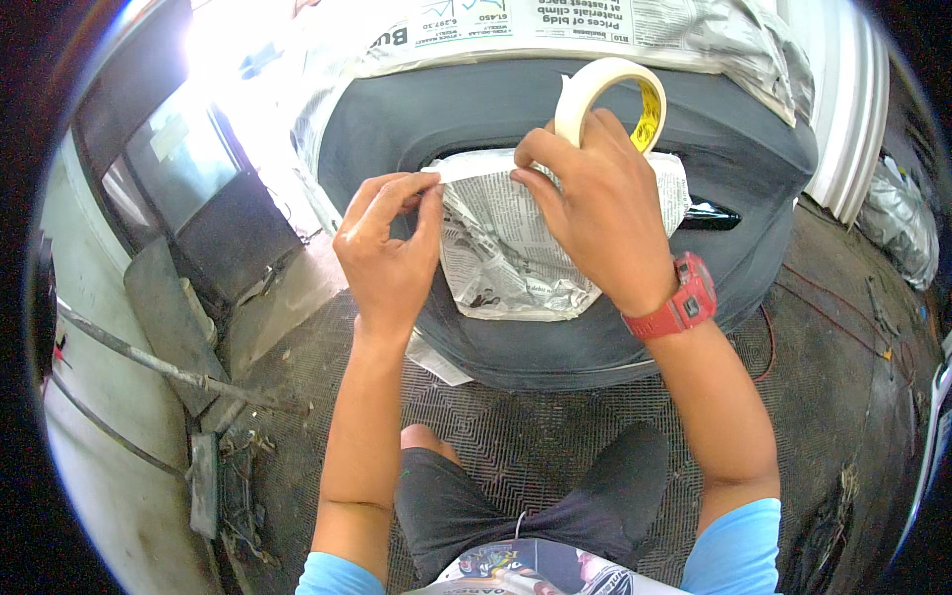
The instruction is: The person applies masking tape to secure newspaper and a grey protective cover over a car's rear bumper and trunk area. They repeatedly tear strips of tape and press them down to seal the edges of the newspaper and cover, ensuring the surface is protected.
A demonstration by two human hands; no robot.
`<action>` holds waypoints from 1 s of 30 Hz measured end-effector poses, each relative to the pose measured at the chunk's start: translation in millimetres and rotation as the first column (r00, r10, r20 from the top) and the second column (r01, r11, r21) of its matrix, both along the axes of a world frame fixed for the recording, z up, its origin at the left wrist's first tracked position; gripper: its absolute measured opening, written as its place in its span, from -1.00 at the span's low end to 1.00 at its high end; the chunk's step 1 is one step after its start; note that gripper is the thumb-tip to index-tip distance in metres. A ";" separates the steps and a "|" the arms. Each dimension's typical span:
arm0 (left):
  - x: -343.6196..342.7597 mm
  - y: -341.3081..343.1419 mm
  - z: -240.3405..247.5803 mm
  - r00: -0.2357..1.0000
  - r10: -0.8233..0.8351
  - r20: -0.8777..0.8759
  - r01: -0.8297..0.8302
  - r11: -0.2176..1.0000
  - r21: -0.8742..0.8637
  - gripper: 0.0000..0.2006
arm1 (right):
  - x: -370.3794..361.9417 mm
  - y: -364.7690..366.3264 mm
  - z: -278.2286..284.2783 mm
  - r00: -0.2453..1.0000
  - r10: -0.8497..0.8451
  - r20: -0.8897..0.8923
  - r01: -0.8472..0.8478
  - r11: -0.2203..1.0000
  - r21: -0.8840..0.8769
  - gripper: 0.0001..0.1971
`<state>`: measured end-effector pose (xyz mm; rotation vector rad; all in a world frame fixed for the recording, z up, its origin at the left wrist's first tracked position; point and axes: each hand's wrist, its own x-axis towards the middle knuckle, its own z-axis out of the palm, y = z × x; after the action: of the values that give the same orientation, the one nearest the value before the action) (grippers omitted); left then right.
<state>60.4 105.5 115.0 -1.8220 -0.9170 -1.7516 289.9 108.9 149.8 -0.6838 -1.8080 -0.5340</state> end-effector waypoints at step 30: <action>-20.6 16.4 21.5 0.958 0.147 -0.246 -0.112 0.982 0.149 -0.87 | 3.9 22.7 8.5 0.996 0.007 0.091 -0.013 0.998 0.067 -0.79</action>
<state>39.8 121.9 136.5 -1.8050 -0.7765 -1.4212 293.8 131.6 158.3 -0.6130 -1.8684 -0.6250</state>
